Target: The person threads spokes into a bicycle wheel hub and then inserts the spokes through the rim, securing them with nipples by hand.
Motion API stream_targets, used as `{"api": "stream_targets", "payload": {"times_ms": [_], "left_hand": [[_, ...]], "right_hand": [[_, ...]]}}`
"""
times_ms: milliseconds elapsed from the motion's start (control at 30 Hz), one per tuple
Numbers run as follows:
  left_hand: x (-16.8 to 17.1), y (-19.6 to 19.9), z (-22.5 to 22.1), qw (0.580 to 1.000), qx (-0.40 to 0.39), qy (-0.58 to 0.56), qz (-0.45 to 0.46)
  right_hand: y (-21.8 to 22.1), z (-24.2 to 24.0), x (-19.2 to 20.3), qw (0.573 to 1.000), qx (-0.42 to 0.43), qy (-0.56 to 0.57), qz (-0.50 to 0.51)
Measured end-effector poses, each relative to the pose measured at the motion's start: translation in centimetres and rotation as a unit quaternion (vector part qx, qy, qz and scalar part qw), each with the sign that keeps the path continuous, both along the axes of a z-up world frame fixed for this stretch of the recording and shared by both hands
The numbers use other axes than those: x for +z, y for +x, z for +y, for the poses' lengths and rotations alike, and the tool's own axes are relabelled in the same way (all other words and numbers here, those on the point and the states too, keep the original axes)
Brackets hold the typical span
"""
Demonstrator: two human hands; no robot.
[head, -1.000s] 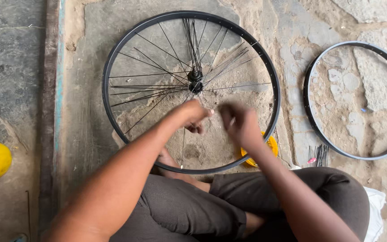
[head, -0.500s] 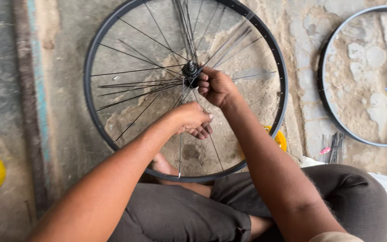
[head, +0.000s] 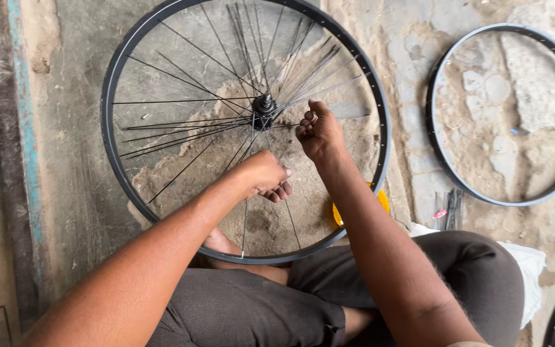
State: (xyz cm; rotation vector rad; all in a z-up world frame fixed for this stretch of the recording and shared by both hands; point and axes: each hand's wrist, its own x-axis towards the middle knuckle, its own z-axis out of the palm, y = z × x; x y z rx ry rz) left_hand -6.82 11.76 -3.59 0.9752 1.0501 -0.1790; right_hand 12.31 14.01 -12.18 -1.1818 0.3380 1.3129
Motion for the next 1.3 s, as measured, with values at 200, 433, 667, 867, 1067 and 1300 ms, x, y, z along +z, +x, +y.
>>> {"api": "stream_targets", "payload": {"times_ms": [200, 433, 667, 867, 1067, 1300], "left_hand": [[-0.3, -0.3, -0.1, 1.000, 0.016, -0.013, -0.008], [-1.6, -0.4, 0.2, 0.996, 0.067, -0.050, -0.031], [-2.9, 1.0, 0.1, 0.972, 0.176, -0.133, -0.080], [-3.4, 1.6, -0.8, 0.829, 0.407, -0.298, -0.240], [-3.1, -0.1, -4.4, 0.956, 0.125, -0.146, -0.224], [-3.2, 0.4, -4.5, 0.972, 0.062, -0.109, -0.200]], "right_hand": [[-1.2, -0.2, 1.1, 0.980, 0.191, 0.048, 0.018], [-3.2, 2.4, 1.4, 0.994, 0.069, 0.081, -0.002], [-3.4, -10.7, 8.4, 0.982, -0.061, 0.179, 0.010], [-6.0, -22.3, 17.3, 0.488, 0.493, 0.356, -0.627], [4.2, -24.2, 20.2, 0.449, 0.561, 0.085, -0.691], [11.0, -19.9, 12.3, 0.359, 0.684, 0.088, -0.629]]}}
